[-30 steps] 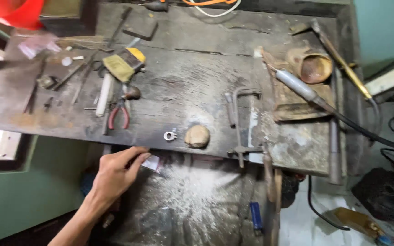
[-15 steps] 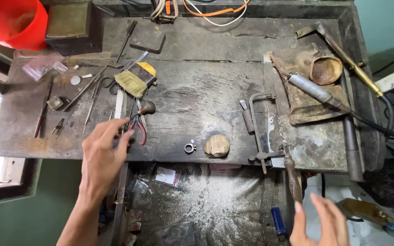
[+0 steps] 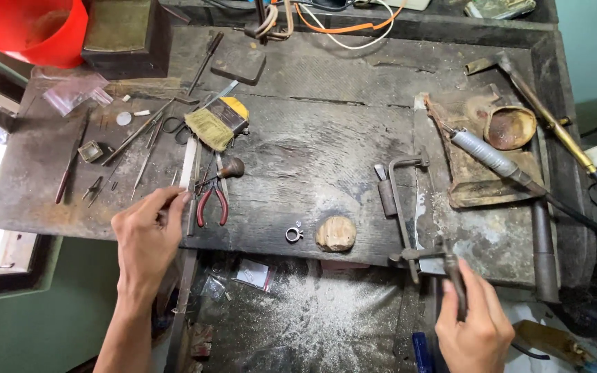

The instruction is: Using a jeweler's saw to precisely cut a small metal jewelry piece on a wooden bench pin.

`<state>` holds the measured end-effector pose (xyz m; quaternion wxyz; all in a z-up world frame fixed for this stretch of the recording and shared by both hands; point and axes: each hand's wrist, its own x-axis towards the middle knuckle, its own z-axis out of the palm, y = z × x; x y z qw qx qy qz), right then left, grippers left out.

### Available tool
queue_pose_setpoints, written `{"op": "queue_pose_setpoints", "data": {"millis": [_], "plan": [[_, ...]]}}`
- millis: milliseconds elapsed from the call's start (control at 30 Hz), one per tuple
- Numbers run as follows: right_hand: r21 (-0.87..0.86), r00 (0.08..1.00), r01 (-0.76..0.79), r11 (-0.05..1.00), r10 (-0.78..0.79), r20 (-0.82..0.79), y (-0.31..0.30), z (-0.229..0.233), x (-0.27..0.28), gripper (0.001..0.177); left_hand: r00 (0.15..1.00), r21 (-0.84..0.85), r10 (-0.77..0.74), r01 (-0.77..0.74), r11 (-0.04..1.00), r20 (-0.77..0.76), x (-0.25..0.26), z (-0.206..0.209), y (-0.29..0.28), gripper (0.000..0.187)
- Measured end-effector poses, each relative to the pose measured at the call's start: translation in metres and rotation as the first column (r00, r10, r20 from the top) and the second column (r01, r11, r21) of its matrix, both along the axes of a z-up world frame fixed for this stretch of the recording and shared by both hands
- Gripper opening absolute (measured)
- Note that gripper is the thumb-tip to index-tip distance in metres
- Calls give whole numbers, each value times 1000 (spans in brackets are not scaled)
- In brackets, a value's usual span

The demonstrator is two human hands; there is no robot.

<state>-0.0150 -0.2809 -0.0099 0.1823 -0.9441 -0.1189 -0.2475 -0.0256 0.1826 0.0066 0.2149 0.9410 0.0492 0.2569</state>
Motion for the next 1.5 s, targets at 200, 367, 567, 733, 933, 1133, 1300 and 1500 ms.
{"op": "queue_pose_setpoints", "data": {"millis": [200,367,567,733,933,1133,1300,1500], "plan": [[317,988,149,937,-153,-14,18,10,-24,28,999,-26,-37,36,999,-24,14,24,-23,18],[740,832,439,509,80,-549,5,0,-62,64,997,22,-19,21,1000,-80,21,19,-30,21],[764,778,566,310,106,-620,11,-43,-94,73,975,72,143,-133,989,-168,27,12,-21,26],[772,805,537,340,65,-589,12,-66,-115,66,833,-18,285,-332,943,-474,35,37,-19,45],[666,657,677,314,151,-739,12,-63,-118,69,827,-173,170,-304,937,-535,24,16,9,33],[790,783,492,367,210,-585,32,-53,-120,61,794,-205,182,-358,911,-580,16,12,23,28],[658,658,550,514,217,-721,51,-34,-126,67,815,-441,22,-335,832,-579,-16,39,14,37],[234,257,566,790,100,-961,74,-29,-130,71,779,-792,-306,-364,490,-547,-54,-10,-43,50]]}}
